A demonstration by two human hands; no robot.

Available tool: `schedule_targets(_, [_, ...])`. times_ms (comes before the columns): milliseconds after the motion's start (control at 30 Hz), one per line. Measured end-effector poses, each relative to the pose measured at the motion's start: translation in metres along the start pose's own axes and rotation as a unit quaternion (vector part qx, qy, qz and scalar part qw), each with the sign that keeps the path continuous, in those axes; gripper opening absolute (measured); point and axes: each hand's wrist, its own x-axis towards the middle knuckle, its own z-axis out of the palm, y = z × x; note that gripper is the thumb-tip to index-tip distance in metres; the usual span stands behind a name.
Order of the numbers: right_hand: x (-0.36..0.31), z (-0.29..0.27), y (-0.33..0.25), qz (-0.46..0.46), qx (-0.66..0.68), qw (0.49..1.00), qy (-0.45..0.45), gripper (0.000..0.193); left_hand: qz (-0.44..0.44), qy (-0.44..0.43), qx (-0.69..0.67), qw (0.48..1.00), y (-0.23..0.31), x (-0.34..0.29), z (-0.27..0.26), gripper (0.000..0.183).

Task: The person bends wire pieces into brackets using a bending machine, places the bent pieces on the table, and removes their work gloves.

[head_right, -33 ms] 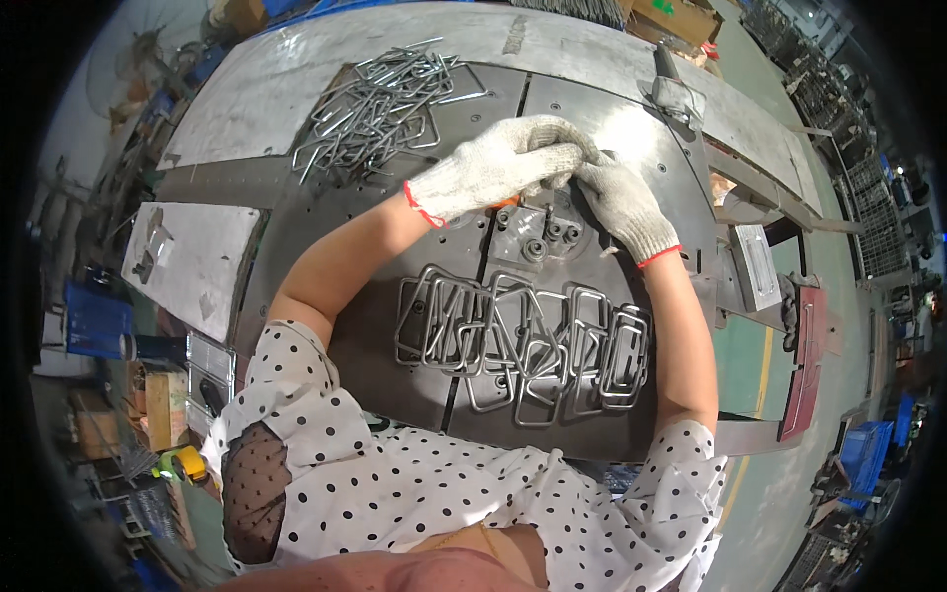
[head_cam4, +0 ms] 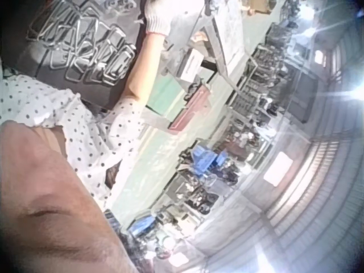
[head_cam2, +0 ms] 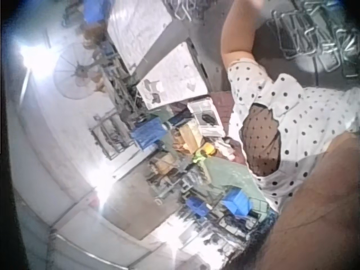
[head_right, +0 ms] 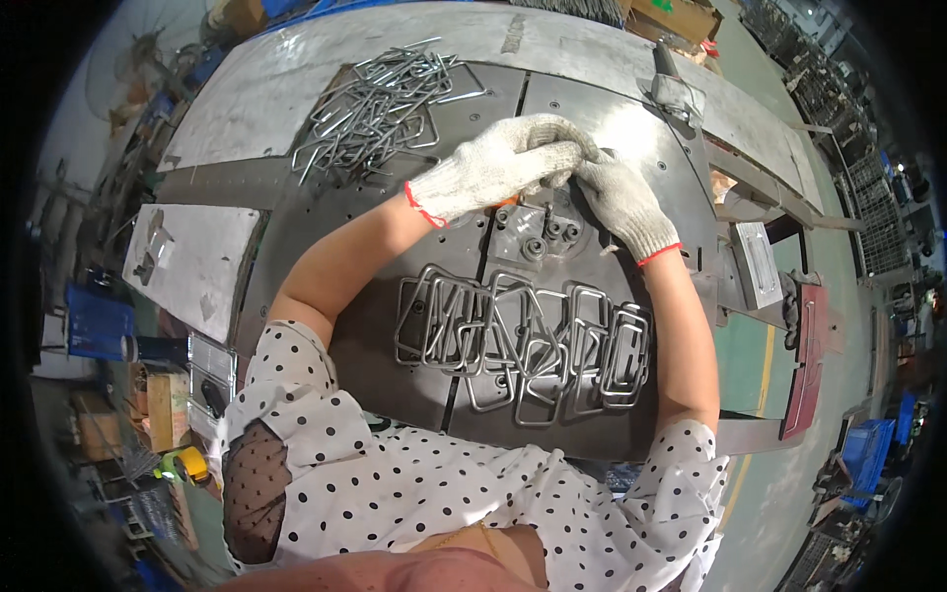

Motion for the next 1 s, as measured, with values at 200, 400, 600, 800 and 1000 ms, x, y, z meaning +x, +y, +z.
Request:
schedule_targets(200, [0.0, 0.003, -0.004, -0.016, -0.003, 0.998, 0.06, 0.028, -0.004, -0.021, 0.023, 1.0, -0.002, -0.004, 0.0, 0.027])
schedule_targets(400, [0.001, 0.005, 0.002, -0.004, -0.018, 1.0, 0.02, 0.029, -0.007, 0.003, 0.016, 1.0, -0.015, 0.005, 0.003, 0.029])
schedule_targets(600, [0.0, 0.007, -0.001, 0.019, 0.001, 0.999, 0.043, 0.029, 0.034, -0.027, 0.062, 0.997, -0.021, 0.008, 0.001, 0.031])
schedule_targets(800, [-0.001, 0.003, -0.008, 0.043, -0.058, 0.997, -0.021, 0.034, 0.004, -0.03, 0.051, 0.998, -0.012, 0.005, 0.002, 0.033])
schedule_targets(1000, [-0.002, 0.004, -0.007, 0.02, -0.071, 0.997, -0.008, 0.039, -0.011, -0.016, 0.07, 0.997, -0.011, 0.004, 0.001, 0.03])
